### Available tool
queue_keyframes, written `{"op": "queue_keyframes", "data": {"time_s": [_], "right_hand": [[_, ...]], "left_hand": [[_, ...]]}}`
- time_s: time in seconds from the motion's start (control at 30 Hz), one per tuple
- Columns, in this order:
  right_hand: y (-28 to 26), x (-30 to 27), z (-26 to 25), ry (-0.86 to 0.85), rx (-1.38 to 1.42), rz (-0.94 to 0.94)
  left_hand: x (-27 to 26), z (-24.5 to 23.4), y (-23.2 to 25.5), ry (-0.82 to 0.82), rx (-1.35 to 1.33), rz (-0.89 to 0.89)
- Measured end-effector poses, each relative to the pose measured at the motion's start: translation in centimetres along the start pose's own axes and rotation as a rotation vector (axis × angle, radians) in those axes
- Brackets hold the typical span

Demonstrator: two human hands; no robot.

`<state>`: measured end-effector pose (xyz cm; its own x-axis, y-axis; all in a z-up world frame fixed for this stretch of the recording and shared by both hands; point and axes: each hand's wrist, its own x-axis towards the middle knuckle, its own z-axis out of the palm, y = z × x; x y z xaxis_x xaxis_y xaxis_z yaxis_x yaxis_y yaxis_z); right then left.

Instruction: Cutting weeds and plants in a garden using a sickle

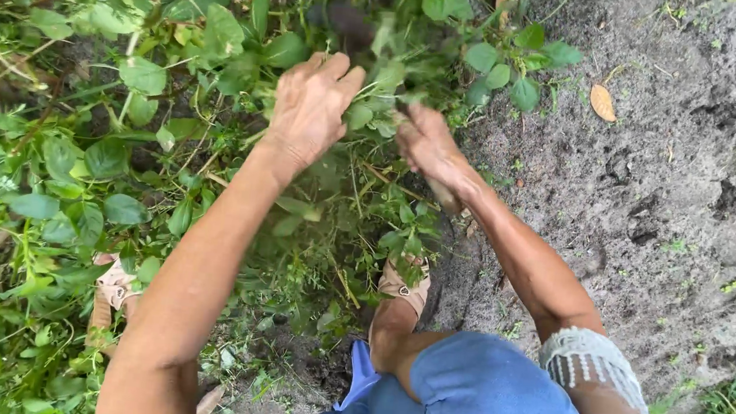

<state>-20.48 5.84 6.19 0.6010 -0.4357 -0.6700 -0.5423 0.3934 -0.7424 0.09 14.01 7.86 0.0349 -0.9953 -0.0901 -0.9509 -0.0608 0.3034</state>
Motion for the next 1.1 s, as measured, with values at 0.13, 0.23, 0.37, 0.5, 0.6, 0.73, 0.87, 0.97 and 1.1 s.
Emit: {"op": "queue_keyframes", "data": {"time_s": [0.13, 0.23, 0.37, 0.5, 0.6, 0.73, 0.87, 0.97, 1.1], "right_hand": [[0.3, -1.3, 0.0, -0.24, -0.333, -0.234], [0.2, -6.0, -1.9, -0.215, -0.357, -0.046], [-1.3, -11.3, -4.0, -0.114, -0.568, 0.001], [-3.8, -11.8, -3.7, 0.075, -0.322, 0.176], [-6.1, -7.1, -2.7, 0.288, -0.158, 0.02], [-10.3, 2.2, -0.8, 0.238, -0.288, -0.291], [-11.2, 7.0, 0.9, 0.132, -0.396, -0.324], [-11.3, 4.2, 1.8, -0.017, -0.32, -0.062], [-6.4, 1.5, -0.5, -0.091, -0.369, -0.029]], "left_hand": [[-2.3, 2.2, -0.9, 0.273, -0.233, -0.15], [-3.1, 1.0, -0.2, 0.581, -0.607, -0.274], [-3.8, 5.5, -4.4, 0.913, -1.577, -0.572], [-3.2, 4.3, -5.7, 0.916, -1.363, -0.715], [-1.8, 8.1, -5.9, 0.95, -1.64, -0.768], [2.1, 2.0, -2.1, 0.85, -1.707, -1.418], [4.1, 1.8, -2.9, 0.647, -1.477, -1.505], [4.7, 2.6, -5.7, 0.735, -1.386, -1.518], [5.0, 4.0, -6.7, 0.827, -1.481, -1.463]]}}
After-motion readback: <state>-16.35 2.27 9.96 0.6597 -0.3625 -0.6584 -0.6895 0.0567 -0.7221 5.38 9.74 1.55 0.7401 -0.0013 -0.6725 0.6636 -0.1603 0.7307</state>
